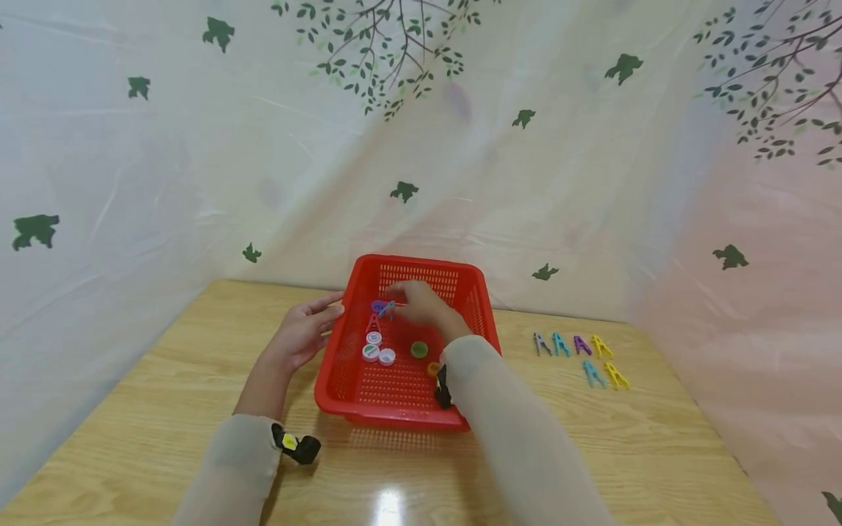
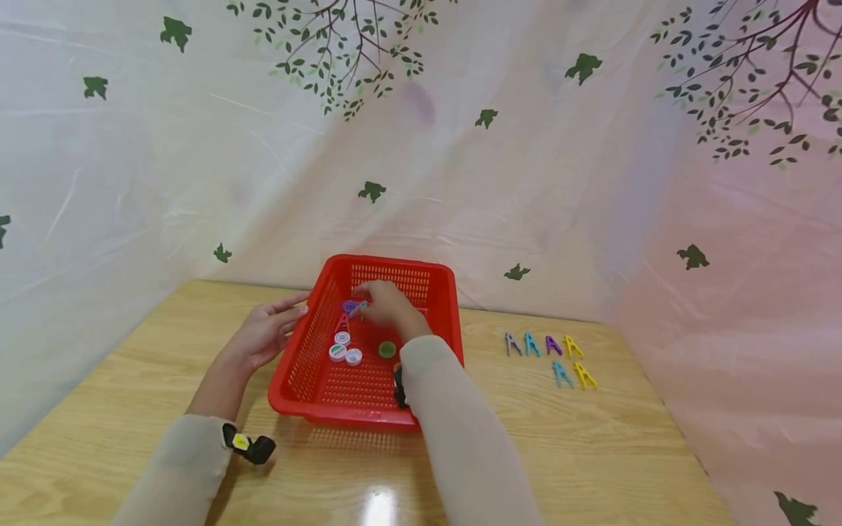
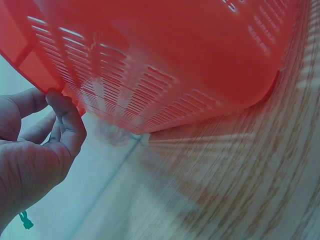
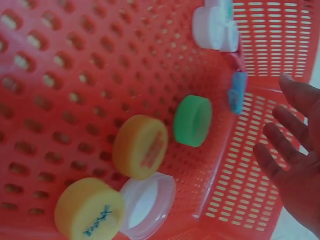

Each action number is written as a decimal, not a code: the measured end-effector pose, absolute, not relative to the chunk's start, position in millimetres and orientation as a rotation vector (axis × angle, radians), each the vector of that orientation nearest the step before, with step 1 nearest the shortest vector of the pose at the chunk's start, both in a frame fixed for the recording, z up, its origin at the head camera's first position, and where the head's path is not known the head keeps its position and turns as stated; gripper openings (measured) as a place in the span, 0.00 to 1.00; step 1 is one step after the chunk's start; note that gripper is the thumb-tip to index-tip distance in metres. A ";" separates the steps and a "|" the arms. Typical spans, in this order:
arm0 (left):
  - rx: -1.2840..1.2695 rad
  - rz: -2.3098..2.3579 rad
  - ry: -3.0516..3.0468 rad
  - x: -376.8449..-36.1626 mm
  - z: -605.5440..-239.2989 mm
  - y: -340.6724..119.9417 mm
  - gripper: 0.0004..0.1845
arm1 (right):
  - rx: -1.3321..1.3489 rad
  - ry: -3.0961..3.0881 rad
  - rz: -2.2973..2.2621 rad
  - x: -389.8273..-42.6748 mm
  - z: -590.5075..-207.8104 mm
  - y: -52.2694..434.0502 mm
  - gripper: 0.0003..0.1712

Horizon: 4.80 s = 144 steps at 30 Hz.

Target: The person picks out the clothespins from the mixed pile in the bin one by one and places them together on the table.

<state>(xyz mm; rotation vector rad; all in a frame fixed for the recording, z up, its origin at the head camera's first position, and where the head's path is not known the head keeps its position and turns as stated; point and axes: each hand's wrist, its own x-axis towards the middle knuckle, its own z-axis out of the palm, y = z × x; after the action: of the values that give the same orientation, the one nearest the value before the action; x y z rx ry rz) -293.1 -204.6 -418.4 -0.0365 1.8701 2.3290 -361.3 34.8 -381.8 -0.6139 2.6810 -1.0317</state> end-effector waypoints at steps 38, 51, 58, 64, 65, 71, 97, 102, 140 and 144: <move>-0.066 2.335 1.845 -293.7 -415.5 -205.5 0.28 | -0.713 2.609 -0.721 -372.1 -403.5 32.7 0.24; -0.016 2.342 1.844 -295.2 -415.3 -207.3 0.28 | -0.613 2.641 -0.909 -377.1 -411.7 38.3 0.13; -0.009 2.344 1.847 -294.8 -415.5 -207.3 0.28 | -0.581 2.668 -0.947 -377.1 -411.6 37.9 0.24; -0.024 2.342 1.846 -294.9 -415.8 -207.2 0.29 | -0.522 2.636 -0.919 -375.2 -412.4 38.2 0.25; -0.027 2.342 1.846 -295.0 -415.9 -207.3 0.29 | -0.515 2.626 -0.922 -374.9 -412.3 38.2 0.24; -0.021 2.347 1.843 -295.1 -416.8 -207.5 0.28 | -0.438 2.566 -0.998 -371.7 -410.5 37.9 0.22; -0.019 2.357 1.839 -293.0 -415.3 -206.8 0.27 | -0.484 2.550 -0.988 -371.0 -410.4 38.6 0.23; -0.022 2.356 1.840 -293.3 -415.5 -206.9 0.27 | -0.501 2.553 -0.969 -370.0 -410.1 38.0 0.22; -0.061 2.338 1.870 -296.1 -418.1 -204.3 0.28 | -0.630 2.620 -1.062 -363.5 -361.5 34.1 0.18; -0.054 2.327 1.873 -297.8 -419.3 -204.1 0.29 | -0.651 2.619 -1.056 -362.5 -357.6 33.2 0.18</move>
<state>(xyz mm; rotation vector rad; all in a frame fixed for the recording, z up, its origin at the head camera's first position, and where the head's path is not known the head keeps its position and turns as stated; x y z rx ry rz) -297.8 -204.1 -419.3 -0.0543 1.8733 2.3267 -362.5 33.2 -357.6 -0.6508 2.6186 -1.0558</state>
